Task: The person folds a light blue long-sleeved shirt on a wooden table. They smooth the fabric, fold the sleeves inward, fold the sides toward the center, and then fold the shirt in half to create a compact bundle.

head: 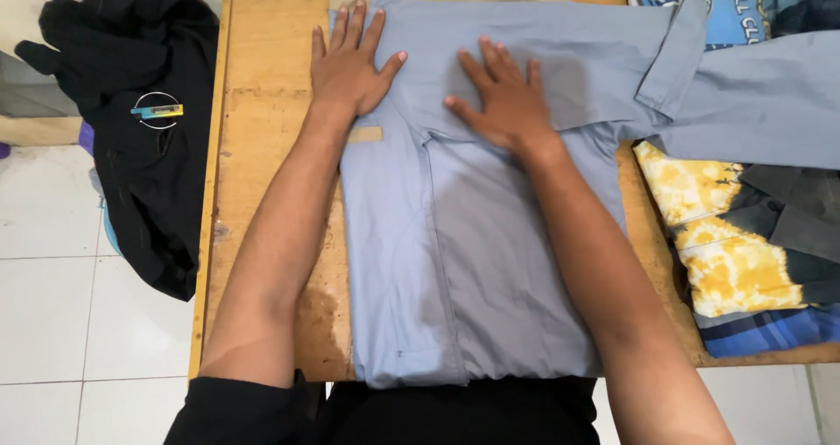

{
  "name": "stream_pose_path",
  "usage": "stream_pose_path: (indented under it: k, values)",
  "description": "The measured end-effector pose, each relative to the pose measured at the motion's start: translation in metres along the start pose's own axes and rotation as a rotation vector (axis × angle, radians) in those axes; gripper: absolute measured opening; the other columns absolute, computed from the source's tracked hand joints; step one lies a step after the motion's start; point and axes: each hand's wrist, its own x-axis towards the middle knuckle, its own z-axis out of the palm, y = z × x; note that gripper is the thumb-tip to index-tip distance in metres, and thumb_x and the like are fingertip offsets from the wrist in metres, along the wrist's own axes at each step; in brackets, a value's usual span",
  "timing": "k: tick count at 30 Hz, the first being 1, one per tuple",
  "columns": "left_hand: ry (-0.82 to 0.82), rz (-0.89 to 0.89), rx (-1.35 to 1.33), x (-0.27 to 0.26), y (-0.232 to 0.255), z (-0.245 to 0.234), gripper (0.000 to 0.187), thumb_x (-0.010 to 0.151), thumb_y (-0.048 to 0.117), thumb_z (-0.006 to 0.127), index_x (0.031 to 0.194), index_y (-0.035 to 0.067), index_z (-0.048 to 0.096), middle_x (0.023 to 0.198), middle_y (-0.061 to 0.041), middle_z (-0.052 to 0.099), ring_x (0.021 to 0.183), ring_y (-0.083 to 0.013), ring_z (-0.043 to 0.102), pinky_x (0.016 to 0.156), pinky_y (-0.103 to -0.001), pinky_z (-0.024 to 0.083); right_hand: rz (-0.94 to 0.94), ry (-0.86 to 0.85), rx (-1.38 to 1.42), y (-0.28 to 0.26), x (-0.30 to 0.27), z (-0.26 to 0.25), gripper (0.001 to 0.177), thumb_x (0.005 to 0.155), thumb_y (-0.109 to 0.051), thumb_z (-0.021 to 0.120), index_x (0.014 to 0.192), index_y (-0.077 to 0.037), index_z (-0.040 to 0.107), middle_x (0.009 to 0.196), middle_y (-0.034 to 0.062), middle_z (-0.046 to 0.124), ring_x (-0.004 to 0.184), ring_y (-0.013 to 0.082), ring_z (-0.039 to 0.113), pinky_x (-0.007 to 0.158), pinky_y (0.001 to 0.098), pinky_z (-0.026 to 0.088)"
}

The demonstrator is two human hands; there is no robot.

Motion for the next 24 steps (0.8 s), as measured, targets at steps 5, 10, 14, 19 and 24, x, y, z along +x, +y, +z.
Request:
stream_pose_path:
  k: [5, 10, 14, 19, 24]
  values:
    - [0.026, 0.003, 0.011, 0.002, 0.0, 0.003, 0.079, 0.101, 0.068, 0.019, 0.167, 0.026, 0.011, 0.175, -0.001, 0.003, 0.16, -0.0231, -0.002, 0.127, -0.054, -0.003, 0.249, -0.034, -0.011, 0.025, -0.004, -0.021, 0.085, 0.094, -0.071, 0.029, 0.167, -0.029, 0.014, 0.174, 0.0042, -0.001, 0.16, 0.0256, -0.001, 0.124, 0.0577, -0.004]
    - [0.049, 0.024, 0.005, 0.003, -0.001, 0.004, 0.079, 0.101, 0.067, 0.02, 0.167, 0.025, 0.012, 0.174, -0.002, 0.004, 0.16, -0.0243, 0.0, 0.126, -0.057, -0.001, 0.125, 0.272, -0.211, 0.032, 0.016, 0.011, 0.078, 0.102, -0.063, 0.039, 0.159, -0.01, 0.035, 0.165, 0.0234, 0.026, 0.152, 0.0414, 0.019, 0.114, 0.0711, 0.01]
    - [0.058, 0.026, -0.006, 0.002, -0.002, 0.005, 0.079, 0.101, 0.067, 0.022, 0.167, 0.024, 0.015, 0.174, -0.004, 0.007, 0.159, -0.0257, 0.001, 0.125, -0.059, -0.001, -0.162, 0.228, -0.045, -0.013, 0.012, 0.028, 0.075, 0.106, -0.058, 0.044, 0.161, -0.008, 0.031, 0.166, 0.0236, 0.027, 0.153, 0.0426, 0.024, 0.115, 0.0705, 0.018]
    - [0.061, 0.027, 0.005, 0.004, -0.003, 0.006, 0.08, 0.101, 0.068, 0.022, 0.167, 0.025, 0.015, 0.174, -0.002, 0.006, 0.159, -0.0243, 0.001, 0.125, -0.058, 0.0, -0.015, -0.011, -0.018, -0.013, -0.003, 0.02, 0.08, 0.1, -0.067, 0.036, 0.165, -0.023, 0.02, 0.173, 0.0103, 0.01, 0.159, 0.0318, 0.006, 0.122, 0.0623, 0.005]
    - [0.058, 0.049, 0.014, 0.003, -0.006, 0.006, 0.08, 0.101, 0.067, 0.021, 0.168, 0.024, 0.014, 0.174, -0.002, 0.004, 0.159, -0.0251, 0.001, 0.125, -0.057, 0.0, 0.152, -0.03, -0.052, 0.033, -0.035, -0.005, 0.082, 0.098, -0.069, 0.03, 0.166, -0.027, 0.016, 0.174, 0.0034, 0.003, 0.16, 0.0264, 0.001, 0.124, 0.0572, -0.002]
